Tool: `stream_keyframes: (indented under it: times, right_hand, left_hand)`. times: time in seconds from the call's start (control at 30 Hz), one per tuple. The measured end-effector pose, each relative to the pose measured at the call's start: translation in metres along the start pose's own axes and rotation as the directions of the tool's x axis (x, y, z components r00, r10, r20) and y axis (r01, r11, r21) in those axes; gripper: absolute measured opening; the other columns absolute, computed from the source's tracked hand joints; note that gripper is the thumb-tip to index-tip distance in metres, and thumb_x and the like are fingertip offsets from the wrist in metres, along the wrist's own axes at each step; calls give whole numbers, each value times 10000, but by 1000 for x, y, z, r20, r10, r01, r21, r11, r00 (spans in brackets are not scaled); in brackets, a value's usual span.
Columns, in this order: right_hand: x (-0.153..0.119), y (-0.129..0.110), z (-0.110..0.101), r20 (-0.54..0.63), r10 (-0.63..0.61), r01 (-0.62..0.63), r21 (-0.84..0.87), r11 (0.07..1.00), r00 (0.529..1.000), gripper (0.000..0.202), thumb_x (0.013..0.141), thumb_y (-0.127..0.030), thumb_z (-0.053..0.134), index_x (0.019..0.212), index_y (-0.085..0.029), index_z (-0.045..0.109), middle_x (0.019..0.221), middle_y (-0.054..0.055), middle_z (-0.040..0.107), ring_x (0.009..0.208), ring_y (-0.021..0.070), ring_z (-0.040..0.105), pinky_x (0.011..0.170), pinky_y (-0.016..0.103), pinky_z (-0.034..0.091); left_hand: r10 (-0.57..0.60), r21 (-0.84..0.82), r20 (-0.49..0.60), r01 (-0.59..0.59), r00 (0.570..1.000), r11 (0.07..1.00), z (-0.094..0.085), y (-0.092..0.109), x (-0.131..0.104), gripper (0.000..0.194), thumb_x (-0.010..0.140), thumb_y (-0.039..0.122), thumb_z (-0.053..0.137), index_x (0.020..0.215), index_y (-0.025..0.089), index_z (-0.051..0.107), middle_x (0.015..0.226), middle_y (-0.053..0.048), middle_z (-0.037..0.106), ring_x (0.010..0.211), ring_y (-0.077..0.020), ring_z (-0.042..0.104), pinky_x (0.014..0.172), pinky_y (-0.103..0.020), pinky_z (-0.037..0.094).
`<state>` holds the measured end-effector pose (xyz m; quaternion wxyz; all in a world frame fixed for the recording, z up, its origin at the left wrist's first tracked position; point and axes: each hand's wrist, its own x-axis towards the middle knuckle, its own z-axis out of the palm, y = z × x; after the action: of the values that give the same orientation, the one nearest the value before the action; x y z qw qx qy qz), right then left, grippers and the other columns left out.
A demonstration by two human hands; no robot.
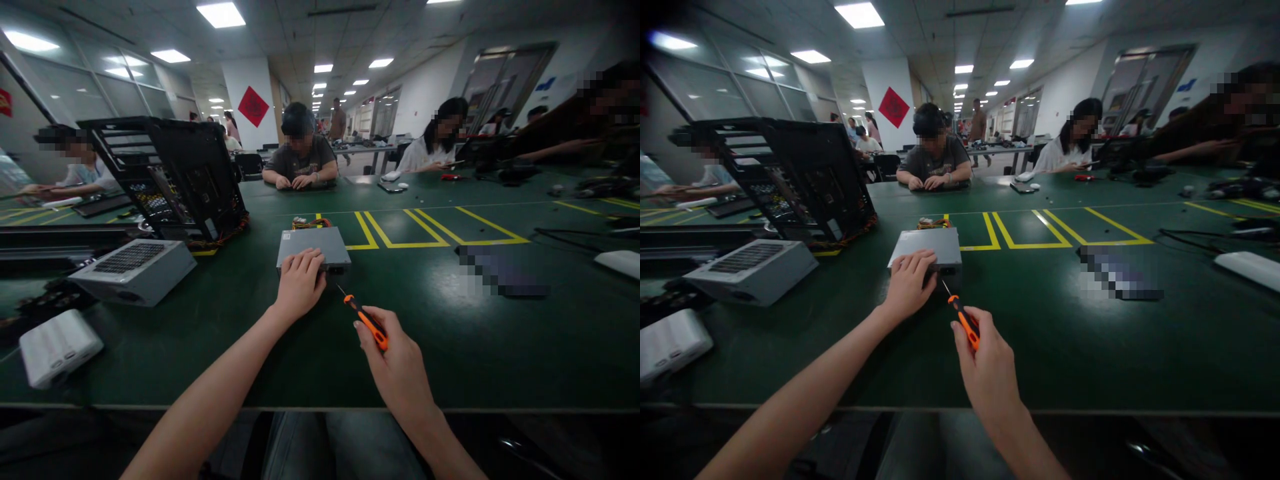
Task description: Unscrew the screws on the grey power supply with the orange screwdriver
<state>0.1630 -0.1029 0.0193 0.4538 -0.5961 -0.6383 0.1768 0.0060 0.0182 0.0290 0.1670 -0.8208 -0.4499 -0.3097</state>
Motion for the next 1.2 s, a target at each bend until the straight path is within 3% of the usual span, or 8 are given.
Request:
stream_keyframes:
  times: [0.1, 0.23, 0.33, 0.4, 0.57, 0.7, 1.03, 1.2]
  right_hand:
    - [-1, -1, 8, 239, 205, -280, 346, 895, 949, 315, 829, -451, 485, 995, -185, 451, 818, 55, 653, 548, 133, 576, 462, 260, 448]
    - [1, -8, 23, 484, 304, -572, 691, 443, 821, 289, 758, -382, 590, 908, -168, 466, 791, 62, 666, 590, 121, 576, 435, 207, 412]
    - [6, -12, 33, 562, 368, -633, 767, 104, 741, 243, 692, -283, 651, 839, -155, 506, 733, 51, 653, 552, 94, 540, 364, 152, 338]
    - [8, -13, 39, 560, 402, -606, 795, -14, 724, 225, 672, -252, 682, 796, -148, 526, 693, 27, 629, 479, 52, 471, 314, 116, 253]
    - [7, -16, 45, 556, 423, -547, 823, -155, 716, 137, 697, -206, 677, 717, -137, 560, 668, 3, 578, 457, 20, 423, 302, 88, 246]
    - [8, -19, 44, 642, 398, -592, 764, -256, 656, 142, 798, -254, 562, 753, -125, 603, 676, 29, 572, 481, 35, 457, 320, 95, 299]
    - [3, -16, 48, 575, 376, -542, 816, -201, 727, 83, 735, -202, 656, 755, -136, 611, 699, 21, 591, 500, 33, 451, 335, 93, 291]
    - [4, -16, 46, 614, 392, -568, 787, -241, 685, 161, 790, -277, 591, 808, -123, 633, 706, 27, 584, 522, 43, 481, 357, 111, 324]
  left_hand:
    - [-1, -7, -6, 1, 1000, 1000, 1, 0, 0, 291, 855, 241, 448, 1139, 198, 496, 1249, -59, 538, 1187, -219, 440, 970, -392, 290]
    - [2, -10, -7, -2, 1000, 1000, 0, 0, 0, 292, 855, 239, 450, 1140, 194, 494, 1250, -57, 538, 1193, -215, 435, 973, -387, 292]
    - [3, -13, -8, -3, 1000, 1000, -1, 0, 0, 291, 855, 233, 450, 1140, 194, 494, 1249, -62, 538, 1196, -211, 435, 975, -384, 295]
    - [6, -17, -7, -7, 1000, 1000, -1, -1, 0, 294, 852, 233, 455, 1141, 193, 494, 1250, -65, 537, 1196, -209, 434, 975, -384, 297]
    - [10, -19, 1, -10, 1000, 1000, -2, -1, 0, 294, 854, 236, 455, 1141, 191, 494, 1253, -63, 535, 1195, -210, 432, 976, -387, 294]
    - [2, -22, 9, -2, 1000, 1000, -2, -1, 1, 295, 852, 240, 459, 1141, 192, 496, 1256, -64, 533, 1199, -212, 428, 973, -390, 297]
    - [-8, -3, 15, 8, 1000, 1000, -1, 0, 1, 308, 848, 243, 463, 1151, 197, 490, 1260, -61, 533, 1197, -208, 434, 977, -385, 290]
    - [-5, -5, 13, 5, 1000, 1000, -1, 0, 1, 311, 846, 241, 465, 1152, 191, 488, 1261, -67, 530, 1198, -214, 431, 974, -388, 289]
